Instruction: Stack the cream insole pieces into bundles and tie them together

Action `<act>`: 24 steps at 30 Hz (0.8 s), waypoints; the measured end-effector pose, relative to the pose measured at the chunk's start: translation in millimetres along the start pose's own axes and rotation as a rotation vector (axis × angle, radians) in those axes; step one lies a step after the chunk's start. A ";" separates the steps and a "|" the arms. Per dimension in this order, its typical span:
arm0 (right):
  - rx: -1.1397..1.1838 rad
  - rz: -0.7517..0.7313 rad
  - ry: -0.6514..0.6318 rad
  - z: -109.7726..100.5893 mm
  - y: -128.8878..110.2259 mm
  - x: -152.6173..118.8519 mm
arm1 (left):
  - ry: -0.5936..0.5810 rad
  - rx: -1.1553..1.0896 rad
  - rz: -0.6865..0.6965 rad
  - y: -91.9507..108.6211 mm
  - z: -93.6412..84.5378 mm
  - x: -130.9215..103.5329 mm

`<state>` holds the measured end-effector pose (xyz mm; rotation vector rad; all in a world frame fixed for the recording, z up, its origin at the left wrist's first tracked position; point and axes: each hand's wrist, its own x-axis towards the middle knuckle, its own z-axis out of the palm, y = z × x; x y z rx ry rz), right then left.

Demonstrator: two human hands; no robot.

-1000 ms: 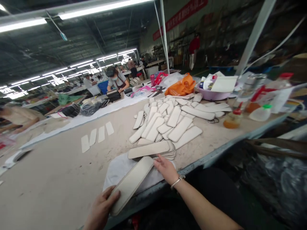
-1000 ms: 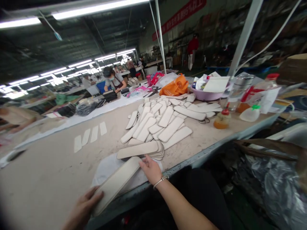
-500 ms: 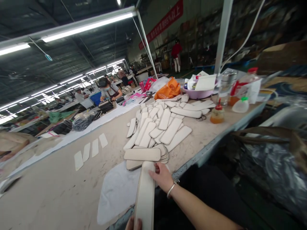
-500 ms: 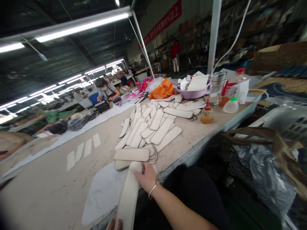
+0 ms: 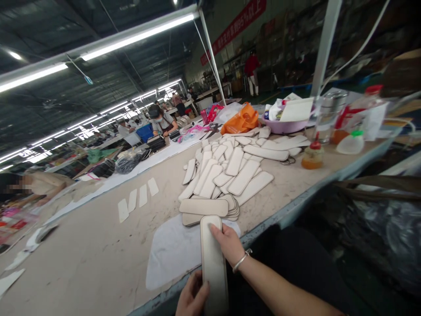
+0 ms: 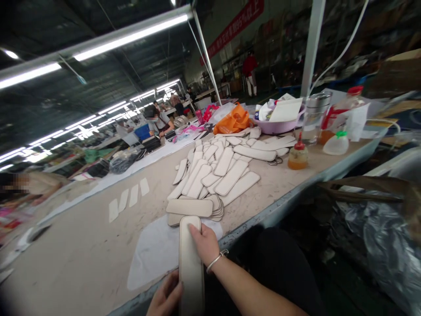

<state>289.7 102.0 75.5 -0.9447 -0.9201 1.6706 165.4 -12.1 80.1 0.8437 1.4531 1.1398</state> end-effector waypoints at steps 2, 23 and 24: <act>-0.057 -0.024 0.008 0.5 -3.5 -2.6 | 0.020 0.012 0.048 28.2 14.1 13.8; -0.147 -0.149 -0.054 -7.4 -12.3 -5.4 | 0.141 -0.436 0.030 54.7 61.8 63.1; -0.163 -0.154 -0.056 -6.9 -13.1 -5.4 | 0.139 -0.447 0.030 54.1 61.4 62.9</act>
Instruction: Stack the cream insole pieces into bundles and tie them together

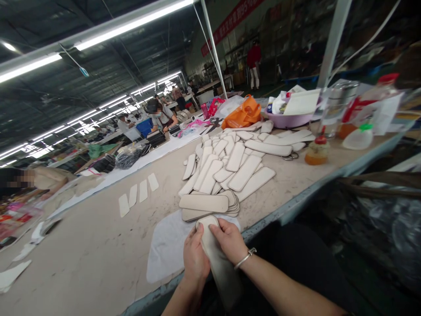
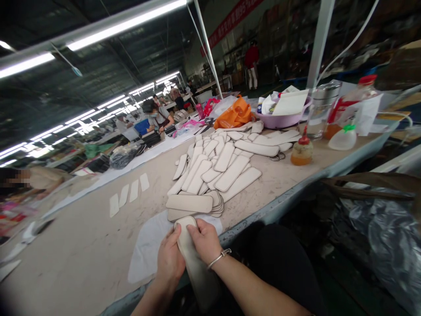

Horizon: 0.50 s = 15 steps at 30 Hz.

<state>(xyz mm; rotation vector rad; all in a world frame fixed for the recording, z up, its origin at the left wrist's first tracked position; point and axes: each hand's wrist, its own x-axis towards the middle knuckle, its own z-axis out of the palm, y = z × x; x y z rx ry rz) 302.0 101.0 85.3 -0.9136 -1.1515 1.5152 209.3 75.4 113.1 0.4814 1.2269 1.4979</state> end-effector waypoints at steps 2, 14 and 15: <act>-0.021 -0.009 0.003 0.3 -1.4 1.0 | -0.020 -0.006 -0.004 -0.5 -1.8 -0.2; -0.063 0.135 -0.139 6.5 11.5 -0.2 | -0.061 0.109 0.091 36.6 -5.7 20.4; -0.058 0.132 -0.123 7.3 11.2 -0.5 | -0.082 0.125 0.079 36.3 -5.0 20.6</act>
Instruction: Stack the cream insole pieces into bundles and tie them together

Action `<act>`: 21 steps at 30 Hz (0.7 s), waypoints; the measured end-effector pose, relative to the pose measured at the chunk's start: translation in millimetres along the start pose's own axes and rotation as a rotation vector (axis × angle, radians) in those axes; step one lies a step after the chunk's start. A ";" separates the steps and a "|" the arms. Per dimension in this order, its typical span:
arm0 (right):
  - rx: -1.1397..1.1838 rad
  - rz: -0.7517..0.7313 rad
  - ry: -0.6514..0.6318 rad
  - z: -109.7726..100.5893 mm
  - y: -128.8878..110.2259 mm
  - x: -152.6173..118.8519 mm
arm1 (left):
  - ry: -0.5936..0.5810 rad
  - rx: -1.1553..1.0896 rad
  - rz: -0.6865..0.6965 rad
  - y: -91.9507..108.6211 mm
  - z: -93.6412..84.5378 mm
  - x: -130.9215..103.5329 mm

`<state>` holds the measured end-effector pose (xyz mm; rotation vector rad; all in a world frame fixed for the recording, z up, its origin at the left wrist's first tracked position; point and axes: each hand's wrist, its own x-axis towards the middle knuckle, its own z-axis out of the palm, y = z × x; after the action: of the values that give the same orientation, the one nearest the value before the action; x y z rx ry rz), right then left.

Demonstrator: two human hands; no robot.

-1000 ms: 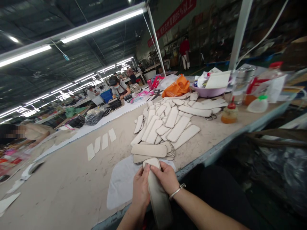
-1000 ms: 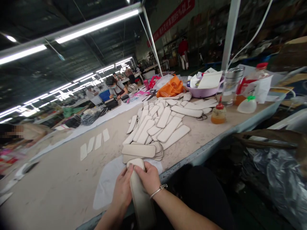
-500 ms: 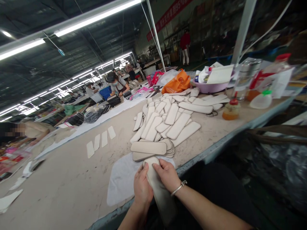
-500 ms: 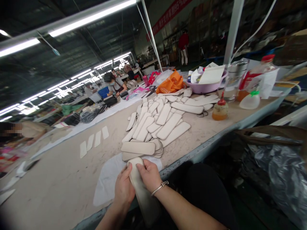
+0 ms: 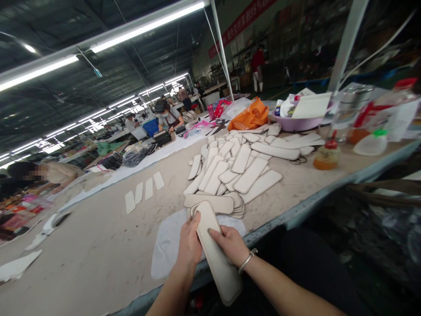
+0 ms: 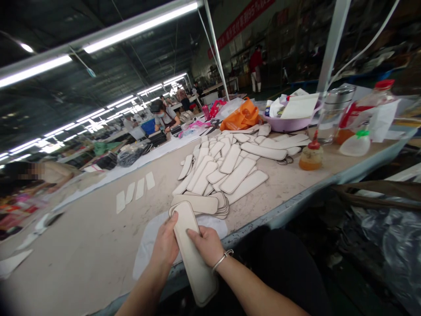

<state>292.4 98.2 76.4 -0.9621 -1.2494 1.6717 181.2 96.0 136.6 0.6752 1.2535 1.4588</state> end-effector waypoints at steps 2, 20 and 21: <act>-0.002 -0.003 0.026 1.0 -0.5 -0.4 | -0.013 0.025 0.005 -2.4 1.7 -0.8; -0.139 0.017 0.048 5.5 7.7 -1.4 | 0.050 0.118 -0.125 -14.2 -10.2 6.2; -0.118 0.014 0.031 5.7 7.4 -2.1 | 0.060 0.132 -0.119 -15.9 -10.6 6.5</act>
<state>286.8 93.0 70.7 -1.0660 -1.3356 1.6022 175.3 96.9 117.2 0.6368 1.4215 1.3161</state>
